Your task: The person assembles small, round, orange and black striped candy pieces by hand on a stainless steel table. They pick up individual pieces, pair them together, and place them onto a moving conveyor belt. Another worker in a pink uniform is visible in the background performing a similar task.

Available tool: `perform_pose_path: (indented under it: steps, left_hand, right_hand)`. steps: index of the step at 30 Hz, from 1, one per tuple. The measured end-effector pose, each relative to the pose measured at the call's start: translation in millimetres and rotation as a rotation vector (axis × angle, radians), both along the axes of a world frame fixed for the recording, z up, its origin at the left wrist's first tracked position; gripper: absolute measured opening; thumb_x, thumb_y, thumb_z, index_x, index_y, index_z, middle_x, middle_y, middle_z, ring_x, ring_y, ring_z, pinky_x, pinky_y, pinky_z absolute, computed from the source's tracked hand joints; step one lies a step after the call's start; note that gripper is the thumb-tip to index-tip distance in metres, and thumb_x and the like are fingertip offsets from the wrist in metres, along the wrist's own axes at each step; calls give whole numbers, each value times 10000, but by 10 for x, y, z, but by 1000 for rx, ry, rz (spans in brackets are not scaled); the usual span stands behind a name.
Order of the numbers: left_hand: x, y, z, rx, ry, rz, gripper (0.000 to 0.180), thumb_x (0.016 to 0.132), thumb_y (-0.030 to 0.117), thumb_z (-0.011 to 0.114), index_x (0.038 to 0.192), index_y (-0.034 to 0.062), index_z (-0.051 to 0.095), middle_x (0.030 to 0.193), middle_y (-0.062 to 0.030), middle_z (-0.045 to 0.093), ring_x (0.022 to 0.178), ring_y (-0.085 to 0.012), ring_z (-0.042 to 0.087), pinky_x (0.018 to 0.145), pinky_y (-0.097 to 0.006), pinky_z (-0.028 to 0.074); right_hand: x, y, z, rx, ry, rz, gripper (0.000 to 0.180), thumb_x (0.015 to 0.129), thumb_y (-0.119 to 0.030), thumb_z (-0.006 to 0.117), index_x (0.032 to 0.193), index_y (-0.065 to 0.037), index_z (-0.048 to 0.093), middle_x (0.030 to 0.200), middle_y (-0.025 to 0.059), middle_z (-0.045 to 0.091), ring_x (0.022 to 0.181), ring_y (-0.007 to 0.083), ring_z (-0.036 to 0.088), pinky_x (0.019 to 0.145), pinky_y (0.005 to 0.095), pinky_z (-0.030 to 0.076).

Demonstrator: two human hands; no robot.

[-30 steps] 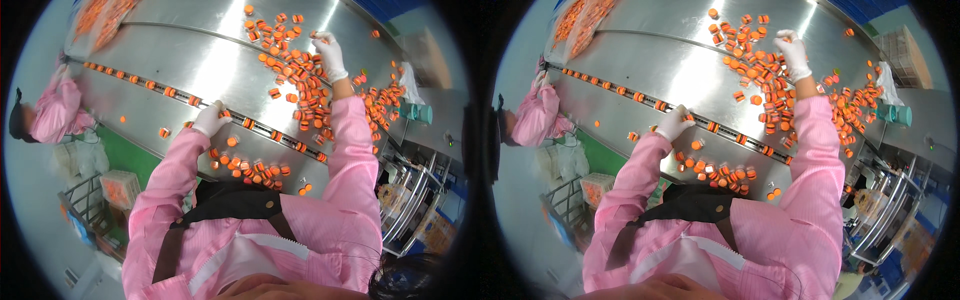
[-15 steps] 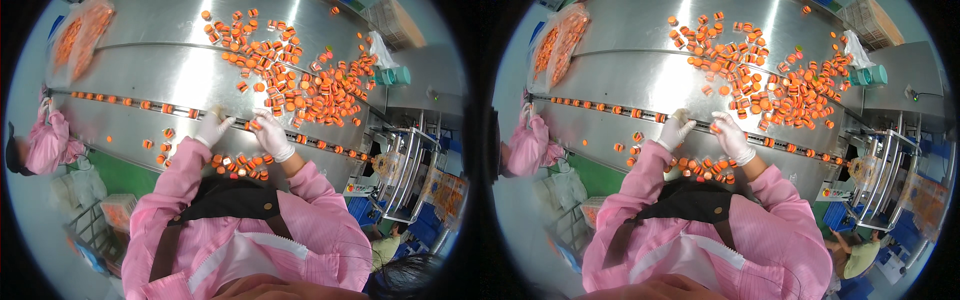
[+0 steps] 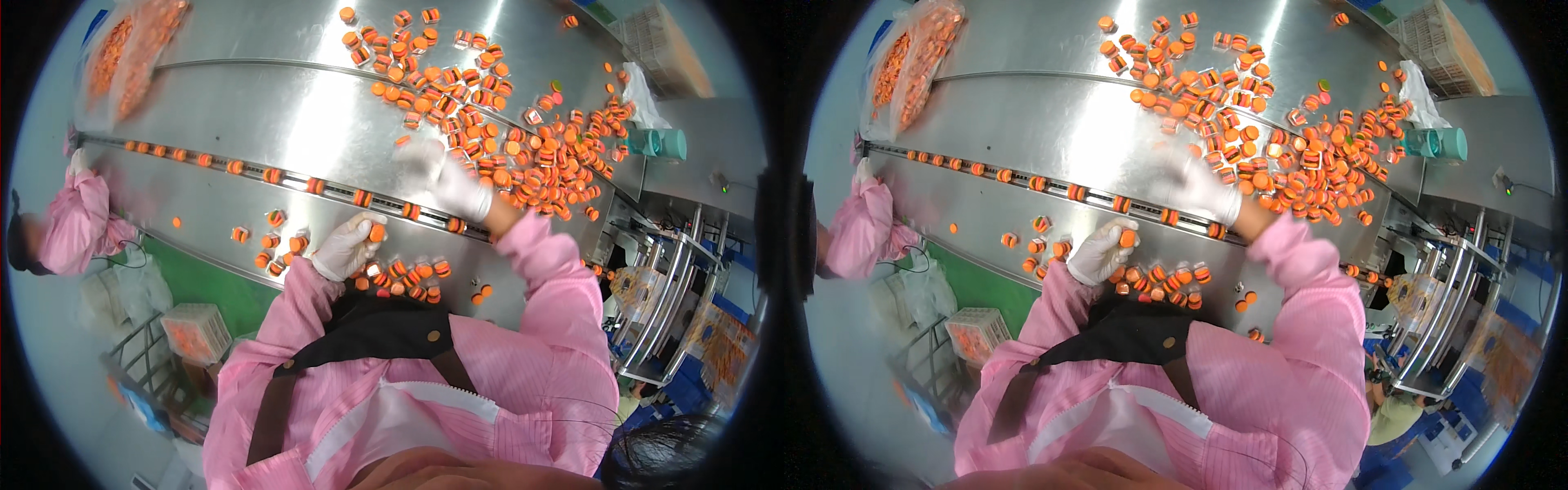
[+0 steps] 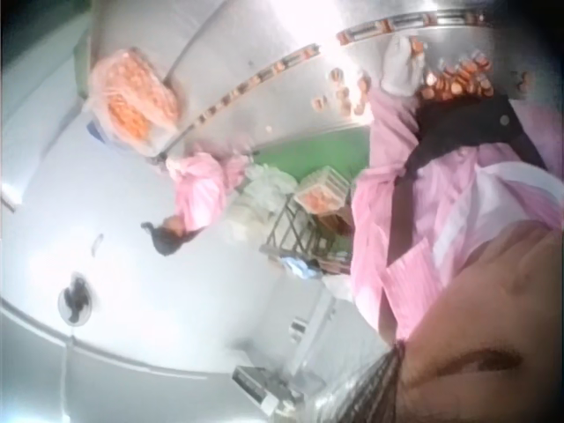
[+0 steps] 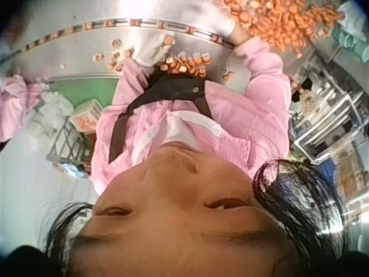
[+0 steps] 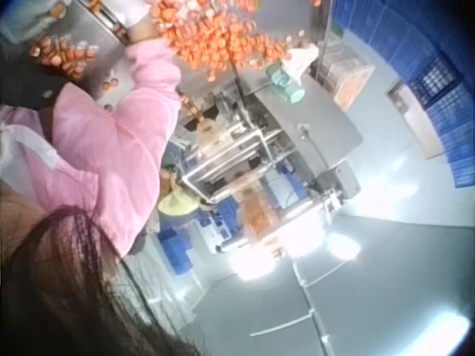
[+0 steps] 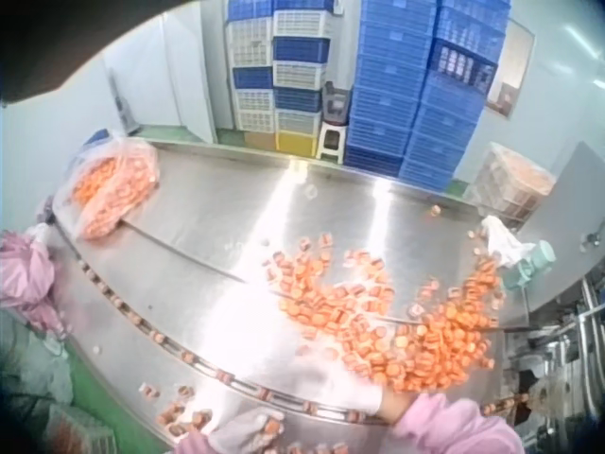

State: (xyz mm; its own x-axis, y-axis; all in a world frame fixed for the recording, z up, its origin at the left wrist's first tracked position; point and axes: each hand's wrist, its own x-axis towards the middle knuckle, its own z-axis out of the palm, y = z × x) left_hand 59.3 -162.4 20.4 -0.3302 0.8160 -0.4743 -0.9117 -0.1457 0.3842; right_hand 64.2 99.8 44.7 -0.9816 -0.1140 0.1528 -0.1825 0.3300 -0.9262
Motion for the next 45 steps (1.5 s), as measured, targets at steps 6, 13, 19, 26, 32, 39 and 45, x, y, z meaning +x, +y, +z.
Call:
perform_pose_path:
  steps: [6, 13, 19, 26, 32, 39, 45]
  left_hand:
    - [-12, -351, -4, -176, 68, 105, 234, 901, 205, 597, 1076, 53, 564, 976, -105, 610, 677, -127, 557, 598, -203, 472]
    - [145, -726, 40, -258, 50, 227, 212, 924, 190, 561, 1058, 28, 583, 861, -77, 592, 628, -112, 554, 566, -201, 470]
    - [182, -908, -29, -343, 42, 284, 213, 918, 199, 568, 1049, 32, 589, 901, -65, 611, 616, -103, 541, 558, -210, 447]
    - [101, -857, -23, -367, 66, 300, 206, 917, 197, 571, 1055, 47, 594, 935, -70, 626, 648, -97, 546, 580, -209, 449]
    - [164, -883, -56, -358, 119, 315, 221, 913, 203, 577, 1062, 40, 593, 912, -67, 627, 652, -102, 543, 580, -214, 437]
    - [178, -879, 1, -388, 146, 324, 227, 920, 213, 565, 1061, 38, 590, 909, -66, 620, 667, -103, 538, 579, -224, 424]
    - [182, -926, 5, -383, 169, 334, 236, 916, 220, 573, 1064, 37, 588, 935, -79, 606, 685, -120, 533, 589, -239, 428]
  right_hand:
    - [-1686, 1447, -195, 129, 292, -425, 307, 851, -219, 624, 1136, -105, 624, 1077, 84, 617, 1013, 193, 580, 896, 299, 444]
    - [-2604, 1423, -163, -164, -123, -345, 295, 898, -209, 578, 1154, -66, 606, 822, 18, 623, 593, 94, 522, 542, 238, 438]
    - [-2884, 1320, -399, -190, -265, -1, 207, 883, -191, 605, 994, -35, 682, 835, 30, 667, 682, 85, 563, 605, 222, 444]
    - [-2615, 944, -381, 145, 9, 179, 265, 849, -213, 638, 1041, -33, 672, 929, 100, 683, 858, 177, 621, 780, 289, 479]
    - [-2357, 640, -658, 184, -64, 326, 336, 853, -299, 618, 1136, -119, 648, 1044, 93, 656, 922, 182, 628, 855, 283, 470]
    - [-2019, 309, -459, 527, 22, 433, 323, 845, -256, 574, 1112, -86, 635, 981, 125, 659, 847, 265, 639, 798, 347, 500]
    - [-1968, 358, -531, 507, 434, 325, 299, 830, -241, 611, 1080, -79, 635, 974, 111, 640, 934, 266, 602, 846, 340, 472]
